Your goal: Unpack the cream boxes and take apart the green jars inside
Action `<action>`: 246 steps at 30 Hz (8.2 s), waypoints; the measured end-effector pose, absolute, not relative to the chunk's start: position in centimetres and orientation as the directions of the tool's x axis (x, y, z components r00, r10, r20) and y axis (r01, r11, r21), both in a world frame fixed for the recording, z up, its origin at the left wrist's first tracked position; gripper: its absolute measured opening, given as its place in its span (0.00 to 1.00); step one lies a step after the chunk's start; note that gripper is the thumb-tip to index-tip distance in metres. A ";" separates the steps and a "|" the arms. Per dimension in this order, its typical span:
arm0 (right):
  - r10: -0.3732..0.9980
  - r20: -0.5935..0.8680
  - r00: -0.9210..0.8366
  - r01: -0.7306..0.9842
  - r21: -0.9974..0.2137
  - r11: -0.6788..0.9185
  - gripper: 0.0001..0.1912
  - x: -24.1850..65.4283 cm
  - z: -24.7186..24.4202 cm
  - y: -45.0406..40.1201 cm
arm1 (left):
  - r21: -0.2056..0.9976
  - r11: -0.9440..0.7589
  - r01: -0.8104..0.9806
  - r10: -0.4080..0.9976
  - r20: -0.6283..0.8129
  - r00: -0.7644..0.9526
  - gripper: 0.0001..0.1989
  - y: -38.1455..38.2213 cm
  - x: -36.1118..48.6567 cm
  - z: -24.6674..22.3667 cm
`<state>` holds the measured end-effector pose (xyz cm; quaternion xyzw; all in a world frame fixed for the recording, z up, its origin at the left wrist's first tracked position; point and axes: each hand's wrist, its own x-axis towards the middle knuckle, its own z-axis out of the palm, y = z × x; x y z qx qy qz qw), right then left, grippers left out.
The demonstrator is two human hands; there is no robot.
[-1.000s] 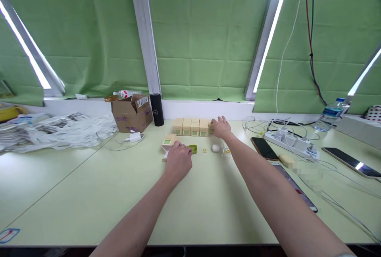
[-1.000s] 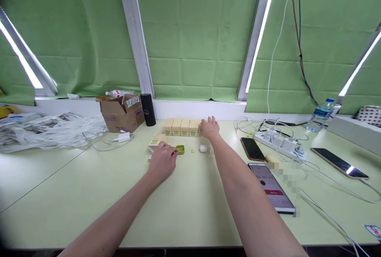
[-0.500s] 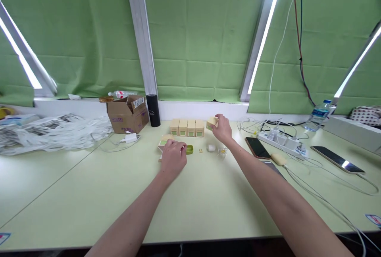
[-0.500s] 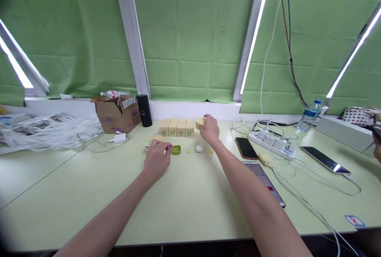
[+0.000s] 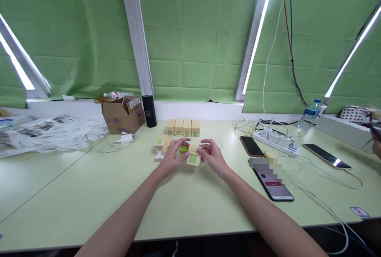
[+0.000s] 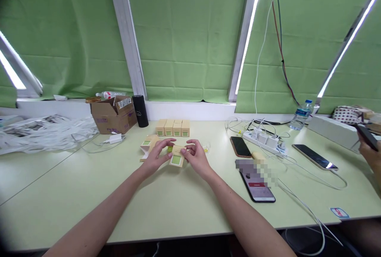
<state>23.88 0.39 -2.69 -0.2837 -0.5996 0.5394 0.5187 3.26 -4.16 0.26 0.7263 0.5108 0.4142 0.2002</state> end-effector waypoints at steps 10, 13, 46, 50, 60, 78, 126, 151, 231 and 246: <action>0.840 0.344 -0.419 -0.205 -0.937 0.282 0.23 24.5 -5.0 1.0 | 0.682 -0.304 0.665 0.949 0.282 0.145 0.25 -4.3 3.4 -0.2; 0.839 0.344 -0.421 -0.125 -0.938 0.322 0.27 24.8 -5.0 0.9 | 0.668 -0.316 0.674 0.945 0.285 0.161 0.26 -4.3 3.2 -0.2; 0.882 0.357 -0.307 -0.004 -0.928 0.374 0.18 25.1 -4.0 0.7 | 0.611 -0.380 0.695 0.897 0.426 0.116 0.25 -3.7 4.0 -2.8; 0.851 0.446 -0.278 -0.088 -0.894 0.440 0.16 25.2 -3.5 0.2 | 0.508 -0.514 0.691 0.795 0.585 0.161 0.23 -4.5 4.6 -2.1; 0.661 0.704 -0.261 0.017 -0.681 0.732 0.22 25.1 -1.9 -2.1 | 0.050 -0.591 0.805 0.447 0.852 0.275 0.22 -4.7 4.9 -1.6; 0.539 0.787 -0.300 0.313 -0.453 0.835 0.26 24.8 -2.1 -2.8 | -0.193 -0.537 0.821 0.319 0.855 0.410 0.16 -5.2 5.6 -0.9; 0.721 0.691 -0.048 0.189 -0.703 0.686 0.15 25.0 -2.2 -1.4 | 0.186 -0.578 0.794 0.617 0.736 0.277 0.23 -5.7 5.8 -1.2; 0.244 0.924 -0.293 0.468 -0.084 0.879 0.26 26.8 -1.8 0.2 | 0.240 -0.583 0.777 0.659 0.699 0.278 0.35 -5.3 5.8 -1.9; 0.766 0.517 -0.383 0.306 -0.711 0.633 0.09 25.0 -2.2 -1.4 | 0.834 -0.213 -0.509 0.963 0.266 0.032 0.25 -4.1 4.6 -0.1; 0.852 0.399 -0.340 -0.036 -0.910 0.412 0.27 24.2 -1.6 -1.5 | 0.929 -0.291 -0.230 0.955 0.295 -0.017 0.29 -4.9 6.1 -0.2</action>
